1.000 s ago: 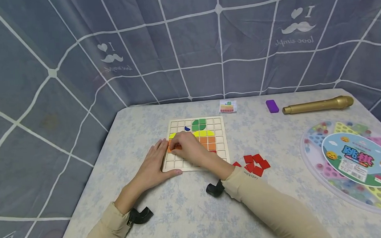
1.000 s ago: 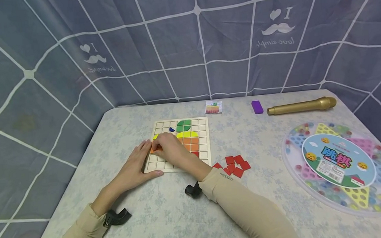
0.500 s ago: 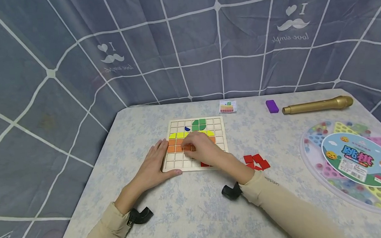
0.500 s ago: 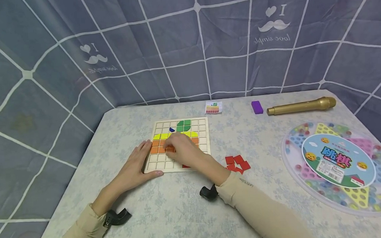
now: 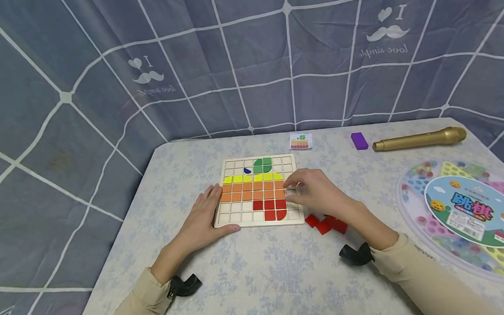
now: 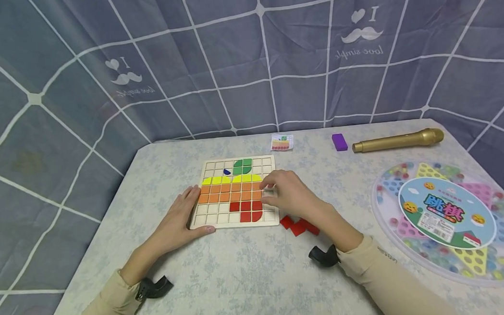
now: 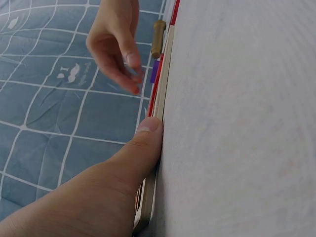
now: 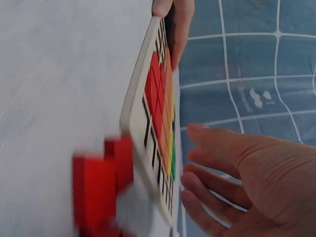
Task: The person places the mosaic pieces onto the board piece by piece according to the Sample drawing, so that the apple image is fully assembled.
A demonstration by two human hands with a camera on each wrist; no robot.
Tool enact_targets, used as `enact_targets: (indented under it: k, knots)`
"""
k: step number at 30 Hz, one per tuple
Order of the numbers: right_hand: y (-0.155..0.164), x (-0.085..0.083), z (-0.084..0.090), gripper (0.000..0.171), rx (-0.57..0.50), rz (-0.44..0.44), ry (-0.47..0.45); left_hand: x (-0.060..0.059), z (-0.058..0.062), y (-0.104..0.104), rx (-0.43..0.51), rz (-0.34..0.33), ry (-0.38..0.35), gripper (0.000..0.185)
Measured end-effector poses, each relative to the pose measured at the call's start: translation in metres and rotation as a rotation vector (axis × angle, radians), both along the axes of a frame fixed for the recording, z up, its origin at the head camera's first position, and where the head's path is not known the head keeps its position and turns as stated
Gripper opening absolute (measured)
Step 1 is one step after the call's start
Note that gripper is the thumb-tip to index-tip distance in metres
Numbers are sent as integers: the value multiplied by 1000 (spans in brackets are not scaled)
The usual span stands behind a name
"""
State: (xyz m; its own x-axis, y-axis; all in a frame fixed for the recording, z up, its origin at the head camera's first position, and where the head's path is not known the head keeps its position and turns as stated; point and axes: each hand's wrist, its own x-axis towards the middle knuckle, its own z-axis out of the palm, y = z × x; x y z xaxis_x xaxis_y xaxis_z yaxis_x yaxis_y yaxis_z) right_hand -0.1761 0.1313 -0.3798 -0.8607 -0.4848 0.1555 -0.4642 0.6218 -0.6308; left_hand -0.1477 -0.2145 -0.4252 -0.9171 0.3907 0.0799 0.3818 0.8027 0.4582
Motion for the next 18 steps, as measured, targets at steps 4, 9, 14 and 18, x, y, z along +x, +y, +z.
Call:
enact_targets:
  k: [4, 9, 14, 18]
  knots:
    - [20, 10, -2, 30, 36, -27, -35, -1, 0, 0, -7, 2, -19, 119]
    - [36, 26, -7, 33, 78, -1, -45, 0, 1, -2, -16, 1, -11, 118]
    - [43, 37, -10, 37, 131, 29, -32, 0, 0, -1, -15, -11, -8, 117]
    - [43, 38, -10, 35, 133, 40, -57, 1, 0, -1, -13, -6, -12, 118]
